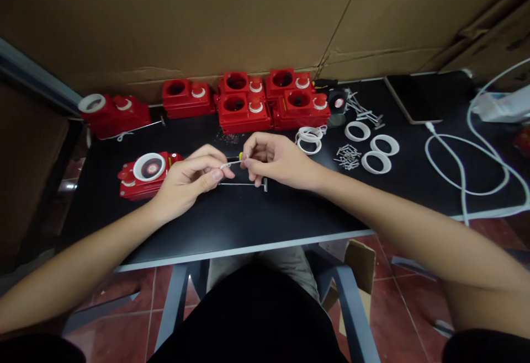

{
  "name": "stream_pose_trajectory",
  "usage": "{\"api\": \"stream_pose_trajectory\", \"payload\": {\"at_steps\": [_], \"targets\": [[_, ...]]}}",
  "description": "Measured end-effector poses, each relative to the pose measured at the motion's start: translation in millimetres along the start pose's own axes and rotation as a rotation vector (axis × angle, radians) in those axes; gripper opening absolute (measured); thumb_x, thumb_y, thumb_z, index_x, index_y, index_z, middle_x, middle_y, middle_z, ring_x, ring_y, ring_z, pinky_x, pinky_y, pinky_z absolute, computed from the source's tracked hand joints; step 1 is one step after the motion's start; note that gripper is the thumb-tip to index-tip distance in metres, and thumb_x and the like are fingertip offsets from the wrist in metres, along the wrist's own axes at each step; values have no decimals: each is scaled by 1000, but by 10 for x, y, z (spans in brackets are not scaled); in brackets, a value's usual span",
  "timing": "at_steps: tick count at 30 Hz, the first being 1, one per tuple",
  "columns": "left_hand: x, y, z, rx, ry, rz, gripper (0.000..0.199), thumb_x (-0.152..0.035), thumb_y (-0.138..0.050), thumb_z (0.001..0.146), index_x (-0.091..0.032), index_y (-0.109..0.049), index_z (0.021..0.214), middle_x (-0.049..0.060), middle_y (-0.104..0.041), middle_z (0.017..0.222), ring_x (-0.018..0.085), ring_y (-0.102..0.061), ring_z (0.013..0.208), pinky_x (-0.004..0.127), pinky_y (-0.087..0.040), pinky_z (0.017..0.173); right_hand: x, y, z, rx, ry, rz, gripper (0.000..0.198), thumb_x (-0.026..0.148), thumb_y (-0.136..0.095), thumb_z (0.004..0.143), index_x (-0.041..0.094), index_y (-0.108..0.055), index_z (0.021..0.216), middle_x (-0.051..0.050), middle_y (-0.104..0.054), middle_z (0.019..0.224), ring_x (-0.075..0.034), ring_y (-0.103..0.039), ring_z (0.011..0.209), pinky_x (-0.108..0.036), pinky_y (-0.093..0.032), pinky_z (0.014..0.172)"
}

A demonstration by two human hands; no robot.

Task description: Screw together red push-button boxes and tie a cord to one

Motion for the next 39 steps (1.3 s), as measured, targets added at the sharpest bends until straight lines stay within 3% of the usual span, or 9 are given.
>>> {"api": "stream_pose_trajectory", "payload": {"at_steps": [4, 6, 10, 14, 19, 24, 28, 33, 39], "targets": [[-17, 60, -3, -45, -26, -60, 37, -61, -89, 116, -26, -100, 113, 15, -85, 141, 12, -66, 78, 25, -52, 64, 4, -139, -32, 66, -80, -90, 36, 39, -94, 102, 16, -68, 109, 2, -71, 76, -11, -71, 64, -19, -58, 56], [12, 37, 0, -35, 1, -121, 35, -60, -90, 117, -26, -100, 113, 13, -89, 134, 10, -62, 69, 24, -53, 62, 63, -134, -29, 62, -83, -131, 32, 34, -94, 99, 16, -70, 113, 2, -72, 81, -10, -70, 66, -18, -54, 55], [61, 47, 2, -75, 55, -180, 33, -58, -95, 113, -26, -101, 112, 10, -91, 117, 8, -59, 65, 23, -57, 64, 346, 62, 10, -45, 30, -195, 32, 22, -93, 94, 16, -75, 121, -5, -80, 118, -7, -73, 84, -18, -59, 72], [90, 77, 12, -94, 83, -202, 34, -60, -99, 108, -25, -101, 111, 9, -88, 106, 11, -62, 69, 22, -55, 61, 631, 55, 17, -46, 254, -355, 29, 40, -90, 108, 17, -87, 125, -8, -81, 122, -10, -76, 89, -22, -61, 78], [146, 72, 10, -41, 152, -163, 20, -46, -103, 106, -26, -100, 109, 2, -80, 92, 9, -60, 67, 21, -50, 62, 452, -115, 13, 12, 256, -322, 29, 45, -92, 109, 19, -93, 122, -7, -84, 111, -11, -79, 85, -22, -62, 76], [273, -23, -60, -16, 282, -144, 27, -42, -102, 104, -19, -89, 98, 0, -76, 86, 10, -61, 70, 22, -51, 67, 296, -123, -37, -45, 234, -232, 30, 43, -97, 105, 15, -87, 100, -3, -81, 90, -7, -72, 70, -20, -57, 68], [384, -113, -114, -18, 359, -255, 34, -36, -106, 99, -20, -78, 110, -2, -76, 88, 11, -66, 72, 22, -55, 69, 245, -46, -33, -124, 177, -219, 28, 35, -100, 97, 16, -81, 91, -2, -79, 87, -7, -68, 69, -19, -53, 63], [326, -104, -83, 65, 289, -114, 23, -42, -92, 112, -19, -87, 114, 5, -80, 99, 16, -71, 80, 28, -58, 73, 23, -10, 0, -130, -29, 14, 37, 40, -102, 92, 19, -72, 93, 0, -75, 80, -11, -71, 63, -24, -59, 60], [150, -79, -56, 160, 172, 185, 34, -46, -70, 128, -23, -94, 124, 3, -69, 97, 17, -65, 81, 30, -57, 82, 30, 35, 4, -179, -8, 47, 23, 26, -95, 93, 20, -76, 105, 0, -76, 91, -10, -74, 73, -22, -64, 63]]}}
Point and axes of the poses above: each hand's wrist, its own z-axis towards the middle knuckle, its own y-axis out of the back of the hand, x = y × z, the point moved 10 cm from there along z, towards the middle knuckle
